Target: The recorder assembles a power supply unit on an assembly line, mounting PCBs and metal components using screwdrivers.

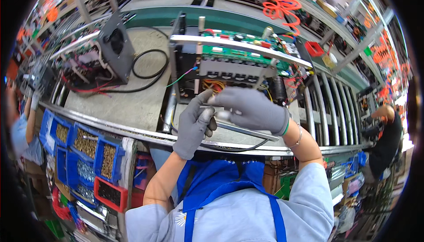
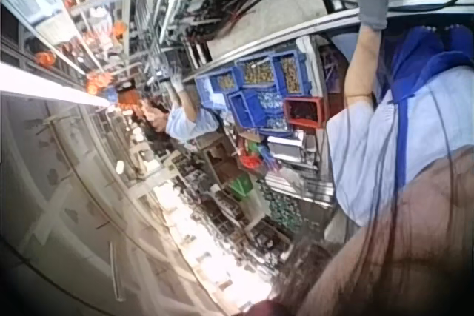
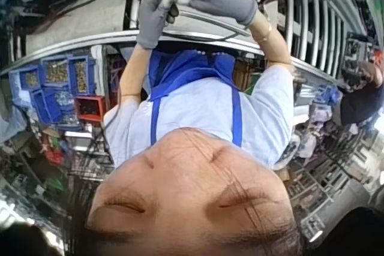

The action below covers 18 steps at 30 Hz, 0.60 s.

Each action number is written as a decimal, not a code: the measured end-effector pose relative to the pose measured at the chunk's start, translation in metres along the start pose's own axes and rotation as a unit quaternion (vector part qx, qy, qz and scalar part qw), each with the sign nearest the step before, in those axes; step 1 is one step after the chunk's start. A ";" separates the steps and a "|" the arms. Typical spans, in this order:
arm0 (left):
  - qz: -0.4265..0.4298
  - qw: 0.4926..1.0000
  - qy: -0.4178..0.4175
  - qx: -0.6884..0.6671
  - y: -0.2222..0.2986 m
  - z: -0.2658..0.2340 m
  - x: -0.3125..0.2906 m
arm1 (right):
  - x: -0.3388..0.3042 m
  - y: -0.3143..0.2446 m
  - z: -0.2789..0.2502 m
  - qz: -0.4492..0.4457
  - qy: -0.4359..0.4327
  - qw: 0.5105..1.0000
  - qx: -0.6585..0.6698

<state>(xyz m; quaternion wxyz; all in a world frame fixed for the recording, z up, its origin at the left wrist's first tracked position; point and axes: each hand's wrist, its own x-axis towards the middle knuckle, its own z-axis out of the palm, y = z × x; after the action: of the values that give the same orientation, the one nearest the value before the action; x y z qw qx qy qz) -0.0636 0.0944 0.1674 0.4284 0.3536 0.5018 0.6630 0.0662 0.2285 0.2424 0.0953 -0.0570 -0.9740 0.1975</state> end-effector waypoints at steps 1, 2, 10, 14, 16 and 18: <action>-0.003 1.000 -0.019 -0.003 0.005 0.011 0.006 | -0.013 0.000 0.002 0.018 -0.006 0.999 0.035; -0.003 0.999 -0.048 0.011 0.007 0.021 0.012 | -0.023 0.003 -0.002 0.027 0.008 0.999 0.036; 0.214 0.942 -0.143 0.217 0.011 0.083 0.082 | -0.092 0.045 -0.032 0.095 0.218 0.968 -0.081; 0.542 0.665 -0.064 0.510 0.058 0.118 0.163 | -0.095 0.074 -0.044 0.211 0.352 0.908 -0.078; 0.475 0.673 -0.115 0.555 0.064 0.124 0.186 | -0.085 0.082 -0.046 0.237 0.365 0.899 -0.047; 0.405 0.675 -0.169 0.593 0.063 0.127 0.202 | -0.076 0.100 -0.038 0.198 0.411 0.887 -0.066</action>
<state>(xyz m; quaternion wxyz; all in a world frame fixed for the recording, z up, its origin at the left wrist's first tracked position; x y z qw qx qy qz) -0.0402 0.3188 0.2676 -0.1040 0.8080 0.5162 0.2643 0.1554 0.3231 0.2251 0.4425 -0.3309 -0.8266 0.1067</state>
